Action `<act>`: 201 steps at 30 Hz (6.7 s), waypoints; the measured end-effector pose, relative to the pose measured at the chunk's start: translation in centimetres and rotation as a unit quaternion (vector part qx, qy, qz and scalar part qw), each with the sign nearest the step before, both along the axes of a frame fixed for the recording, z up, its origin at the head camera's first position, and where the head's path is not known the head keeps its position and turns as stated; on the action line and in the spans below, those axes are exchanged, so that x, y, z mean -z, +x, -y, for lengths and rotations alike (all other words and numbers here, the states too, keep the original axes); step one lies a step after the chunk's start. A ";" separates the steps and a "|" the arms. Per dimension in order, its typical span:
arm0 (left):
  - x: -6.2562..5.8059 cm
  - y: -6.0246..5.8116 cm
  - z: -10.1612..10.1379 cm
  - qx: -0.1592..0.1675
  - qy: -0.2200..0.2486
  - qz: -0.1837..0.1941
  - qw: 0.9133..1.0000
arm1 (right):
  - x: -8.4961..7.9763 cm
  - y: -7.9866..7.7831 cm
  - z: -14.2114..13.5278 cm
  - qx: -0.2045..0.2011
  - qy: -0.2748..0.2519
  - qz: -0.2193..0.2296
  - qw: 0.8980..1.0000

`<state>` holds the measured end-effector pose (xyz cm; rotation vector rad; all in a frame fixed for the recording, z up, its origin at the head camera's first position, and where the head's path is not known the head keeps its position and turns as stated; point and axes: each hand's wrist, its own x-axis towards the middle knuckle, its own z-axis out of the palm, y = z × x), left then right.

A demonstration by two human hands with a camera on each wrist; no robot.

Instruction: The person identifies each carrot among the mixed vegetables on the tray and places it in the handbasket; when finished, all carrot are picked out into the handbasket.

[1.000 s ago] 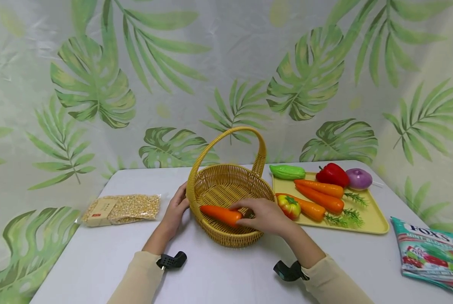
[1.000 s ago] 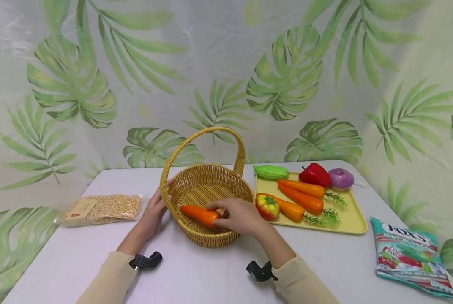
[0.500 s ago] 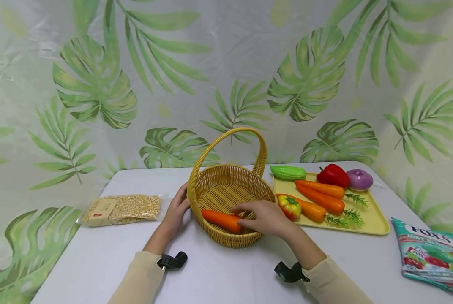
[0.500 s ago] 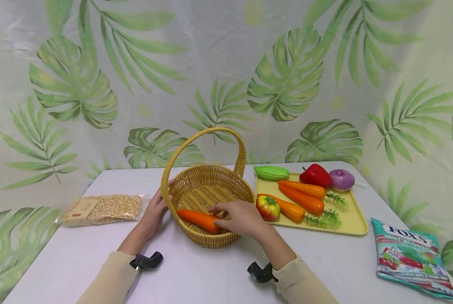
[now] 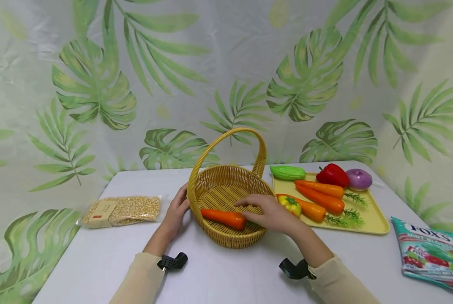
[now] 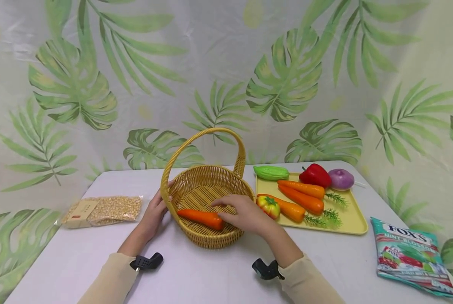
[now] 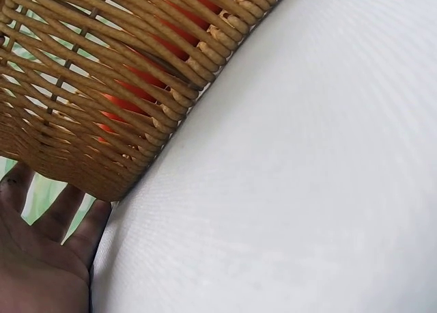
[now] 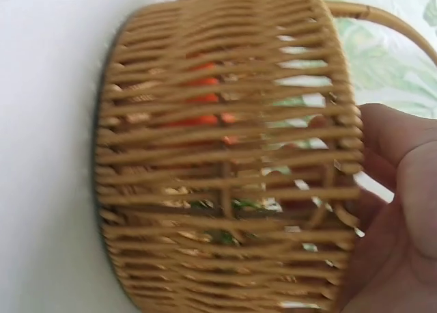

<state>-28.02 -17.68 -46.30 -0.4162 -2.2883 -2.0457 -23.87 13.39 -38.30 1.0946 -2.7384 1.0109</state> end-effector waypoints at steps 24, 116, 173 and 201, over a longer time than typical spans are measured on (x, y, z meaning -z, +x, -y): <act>0.0 0.0 0.0 0.002 0.001 -0.010 1.000 | -2.5 -0.6 -5.6 0.077 -0.031 -0.003 0.997; -0.1 -0.2 -0.2 0.002 -0.004 -0.007 1.000 | 0.9 -2.9 -10.6 0.129 0.066 0.089 0.985; -0.1 0.0 -0.3 0.005 0.001 -0.001 1.000 | 1.8 -3.6 -13.0 0.200 0.105 0.035 0.974; -0.1 -0.1 -0.2 0.007 -0.006 -0.007 1.000 | 0.2 -3.1 -11.5 0.184 0.046 0.017 0.982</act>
